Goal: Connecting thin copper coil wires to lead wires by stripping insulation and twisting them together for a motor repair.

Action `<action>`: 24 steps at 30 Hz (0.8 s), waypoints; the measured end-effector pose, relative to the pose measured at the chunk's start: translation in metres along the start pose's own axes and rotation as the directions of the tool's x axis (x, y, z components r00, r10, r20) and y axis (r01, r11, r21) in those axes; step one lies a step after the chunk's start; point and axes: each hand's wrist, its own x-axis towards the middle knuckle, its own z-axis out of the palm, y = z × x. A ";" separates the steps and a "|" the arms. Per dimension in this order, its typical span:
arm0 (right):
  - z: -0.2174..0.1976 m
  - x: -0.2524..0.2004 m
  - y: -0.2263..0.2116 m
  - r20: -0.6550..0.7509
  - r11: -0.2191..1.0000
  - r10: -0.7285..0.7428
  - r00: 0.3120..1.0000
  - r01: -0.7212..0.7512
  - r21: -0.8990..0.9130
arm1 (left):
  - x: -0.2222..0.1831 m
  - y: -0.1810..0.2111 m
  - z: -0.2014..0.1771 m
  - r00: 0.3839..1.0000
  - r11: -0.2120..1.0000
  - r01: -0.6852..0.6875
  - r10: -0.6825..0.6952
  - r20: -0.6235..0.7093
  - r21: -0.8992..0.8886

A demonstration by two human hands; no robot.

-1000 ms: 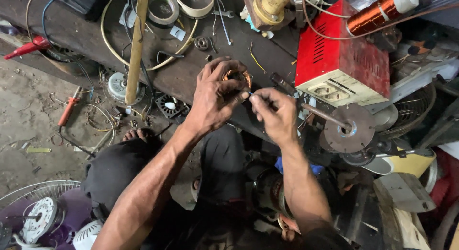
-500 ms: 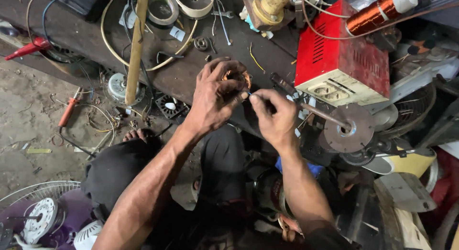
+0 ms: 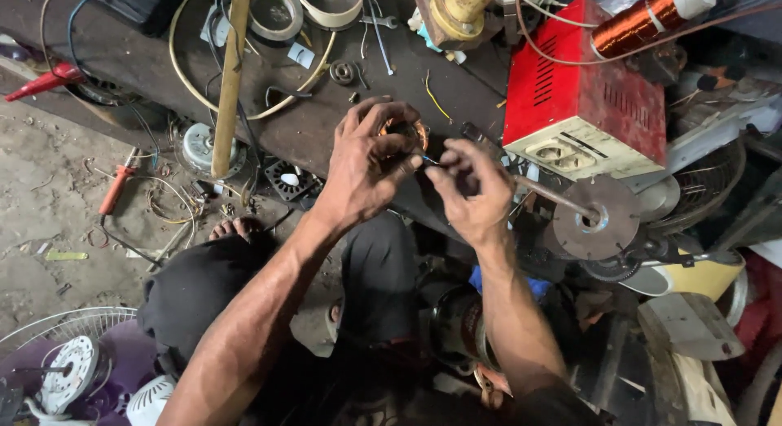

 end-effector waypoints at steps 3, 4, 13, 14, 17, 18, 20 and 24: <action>0.000 0.012 -0.010 0.015 0.929 -0.352 0.936 0.351 -0.120 | 0.001 0.000 -0.001 1.000 1.000 0.015 -0.015 0.007 0.002; 0.000 0.014 -0.013 0.016 0.907 -0.402 0.916 0.401 -0.127 | 0.001 0.001 0.000 1.000 1.000 0.015 -0.015 0.004 -0.003; 0.002 0.018 -0.004 0.043 0.944 -0.327 0.944 0.329 -0.030 | 0.000 -0.007 0.003 1.000 1.000 0.005 -0.005 -0.004 0.009; 0.001 0.019 -0.007 0.050 0.955 -0.296 0.954 0.297 -0.012 | 0.000 -0.008 0.003 1.000 1.000 0.007 -0.007 -0.006 0.003; -0.007 0.008 0.004 -0.051 0.999 -0.041 0.998 0.040 -0.011 | 0.000 -0.009 0.003 1.000 1.000 0.014 -0.014 0.001 0.005; -0.011 0.004 0.010 -0.054 0.999 -0.037 0.998 0.036 -0.013 | 0.001 -0.008 0.001 1.000 1.000 0.013 -0.013 0.006 0.003; -0.021 -0.005 0.022 -0.210 0.997 0.064 0.976 -0.054 0.053 | 0.001 -0.006 -0.002 1.000 1.000 0.023 -0.024 0.009 0.010; -0.035 -0.049 0.031 -0.296 0.989 0.084 0.952 -0.116 -0.093 | -0.004 -0.013 -0.003 1.000 0.998 0.005 -0.004 -0.008 0.062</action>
